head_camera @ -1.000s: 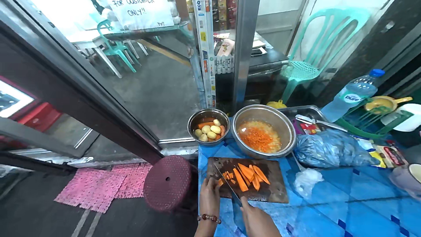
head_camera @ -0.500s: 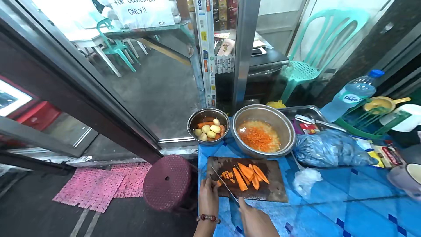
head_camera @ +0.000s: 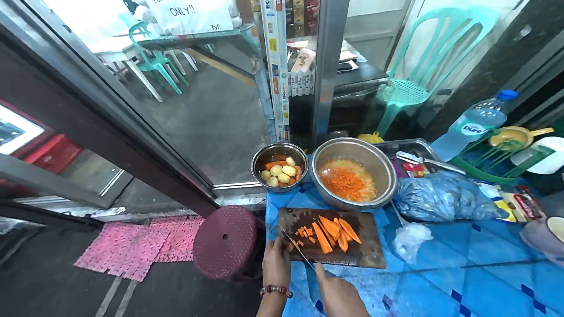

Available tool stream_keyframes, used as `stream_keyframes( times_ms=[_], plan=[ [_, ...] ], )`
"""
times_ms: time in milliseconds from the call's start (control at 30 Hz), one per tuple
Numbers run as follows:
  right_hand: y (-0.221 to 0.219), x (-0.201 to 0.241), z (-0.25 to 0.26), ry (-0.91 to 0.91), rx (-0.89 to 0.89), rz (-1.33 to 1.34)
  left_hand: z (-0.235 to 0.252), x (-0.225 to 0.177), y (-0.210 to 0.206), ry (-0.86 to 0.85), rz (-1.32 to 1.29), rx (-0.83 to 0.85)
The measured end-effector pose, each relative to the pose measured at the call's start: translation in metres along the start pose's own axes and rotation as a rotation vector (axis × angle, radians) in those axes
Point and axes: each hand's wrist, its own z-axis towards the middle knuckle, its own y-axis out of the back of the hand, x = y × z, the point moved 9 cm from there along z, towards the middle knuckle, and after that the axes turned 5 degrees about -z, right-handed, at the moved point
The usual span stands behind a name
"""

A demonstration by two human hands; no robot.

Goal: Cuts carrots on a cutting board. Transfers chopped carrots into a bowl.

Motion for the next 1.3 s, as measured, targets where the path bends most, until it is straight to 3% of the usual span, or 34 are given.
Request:
stream_keyframes(
  times_ms=[133, 900, 1000, 1167, 1300],
  plan=[
    [0.003, 0.003, 0.006, -0.004, 0.037, 0.054, 0.000, 0.000, 0.001, 0.050, 0.000, 0.052],
    [-0.009, 0.010, 0.003, 0.044, 0.026, 0.040, -0.007, 0.002, 0.006, 0.077, -0.060, -0.045],
    [-0.004, -0.002, 0.013, 0.085, 0.085, 0.218, -0.006, 0.000, 0.003, 0.052, -0.142, -0.071],
    [0.028, -0.016, -0.007, 0.035, -0.012, 0.073, -0.001, -0.004, 0.002, 0.004, -0.399, -0.120],
    [0.034, -0.015, -0.018, 0.031, -0.074, -0.012, -0.004, -0.009, 0.012, -0.170, -0.228, -0.208]
  ],
)
